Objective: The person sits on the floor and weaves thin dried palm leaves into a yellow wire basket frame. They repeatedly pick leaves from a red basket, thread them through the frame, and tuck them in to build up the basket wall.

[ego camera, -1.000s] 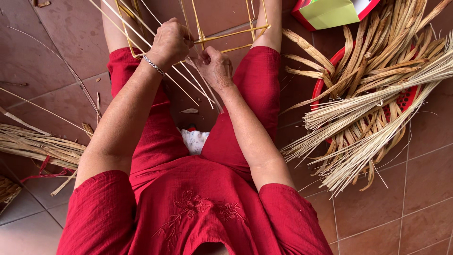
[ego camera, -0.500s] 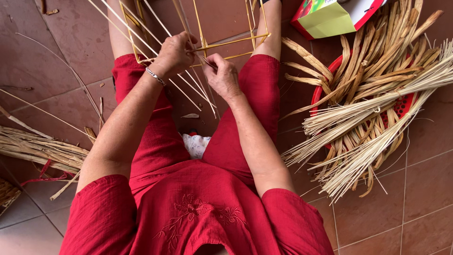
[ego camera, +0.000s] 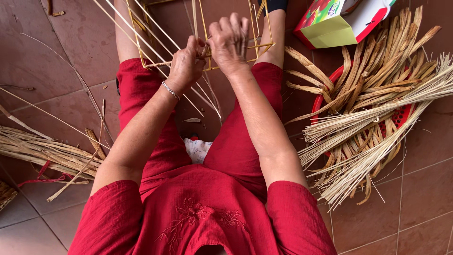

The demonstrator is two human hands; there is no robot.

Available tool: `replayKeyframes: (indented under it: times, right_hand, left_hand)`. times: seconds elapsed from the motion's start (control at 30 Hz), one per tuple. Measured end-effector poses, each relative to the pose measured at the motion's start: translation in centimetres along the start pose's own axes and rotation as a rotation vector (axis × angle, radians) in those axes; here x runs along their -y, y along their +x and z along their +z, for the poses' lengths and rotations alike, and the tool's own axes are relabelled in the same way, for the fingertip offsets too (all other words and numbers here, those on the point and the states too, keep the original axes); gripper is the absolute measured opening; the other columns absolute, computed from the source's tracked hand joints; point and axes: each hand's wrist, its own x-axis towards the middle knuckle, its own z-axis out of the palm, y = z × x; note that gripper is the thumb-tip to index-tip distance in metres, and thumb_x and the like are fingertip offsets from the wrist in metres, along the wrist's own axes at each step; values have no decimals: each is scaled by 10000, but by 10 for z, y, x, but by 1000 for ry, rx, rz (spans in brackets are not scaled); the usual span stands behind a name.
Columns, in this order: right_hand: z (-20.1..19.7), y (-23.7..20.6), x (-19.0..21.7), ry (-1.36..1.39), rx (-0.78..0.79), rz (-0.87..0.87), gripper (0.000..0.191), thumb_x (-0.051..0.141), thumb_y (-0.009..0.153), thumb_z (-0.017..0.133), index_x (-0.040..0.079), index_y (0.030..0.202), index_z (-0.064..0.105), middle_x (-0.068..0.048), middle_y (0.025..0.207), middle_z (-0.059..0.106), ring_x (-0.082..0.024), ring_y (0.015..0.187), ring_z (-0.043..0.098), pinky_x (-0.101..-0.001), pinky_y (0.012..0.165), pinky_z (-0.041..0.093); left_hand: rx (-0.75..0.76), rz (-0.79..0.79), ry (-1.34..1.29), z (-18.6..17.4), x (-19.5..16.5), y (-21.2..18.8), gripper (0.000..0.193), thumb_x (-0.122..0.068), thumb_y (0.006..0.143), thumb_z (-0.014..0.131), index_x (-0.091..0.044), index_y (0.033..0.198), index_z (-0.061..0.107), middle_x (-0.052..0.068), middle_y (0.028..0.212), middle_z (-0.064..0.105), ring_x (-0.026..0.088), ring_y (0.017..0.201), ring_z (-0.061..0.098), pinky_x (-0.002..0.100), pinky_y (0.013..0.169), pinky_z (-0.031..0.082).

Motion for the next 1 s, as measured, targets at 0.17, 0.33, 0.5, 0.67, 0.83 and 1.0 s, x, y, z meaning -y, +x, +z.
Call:
replayKeyframes:
  times: [0.17, 0.33, 0.5, 0.67, 0.83, 1.0]
  right_hand:
    - [1, 25, 14, -175, -92, -173, 259, 111, 732, 907, 112, 838, 670, -63, 883, 612, -280, 1075, 590, -614, 1121, 329]
    - [-26, 20, 20, -31, -350, -113, 352, 237, 716, 806, 72, 1011, 707, -121, 1074, 649, -310, 1097, 554, -554, 1018, 343]
    - [-35, -29, 12, 222, -103, 205, 81, 82, 921, 795, 92, 940, 717, -44, 926, 697, -233, 904, 621, -410, 805, 499]
    - [-21, -82, 20, 478, 67, 395, 107, 116, 896, 787, 93, 974, 717, -41, 952, 700, -211, 913, 681, -366, 807, 552]
    - [-13, -85, 27, 362, 93, 293, 310, 166, 745, 879, 61, 990, 720, -77, 973, 676, -297, 962, 615, -440, 841, 517]
    - [-19, -79, 30, 411, 97, 311, 210, 140, 788, 843, 105, 938, 702, -35, 954, 682, -264, 951, 646, -410, 849, 539]
  left_hand:
    - [-86, 97, 133, 9, 8, -5, 243, 19, 879, 702, -14, 1092, 589, 197, 856, 740, 402, 786, 728, 488, 657, 589]
    - [6, -38, 105, 15, 9, 1, 62, 40, 941, 666, -10, 952, 701, 184, 843, 735, 324, 748, 754, 445, 674, 617]
    - [10, -10, 173, 17, 9, 8, 117, 80, 822, 695, -2, 889, 744, 187, 895, 740, 349, 786, 740, 450, 686, 604]
    - [148, -151, 68, 11, 9, 19, 145, 46, 781, 761, -27, 906, 756, 148, 851, 752, 254, 753, 742, 402, 654, 600]
    - [240, -516, -309, 1, 2, 22, 339, 4, 852, 752, -59, 1114, 545, 80, 897, 693, 114, 608, 665, 276, 330, 483]
    - [288, -573, -442, -9, -4, 22, 459, -66, 879, 808, -88, 1164, 449, 79, 899, 691, 107, 581, 626, 243, 334, 464]
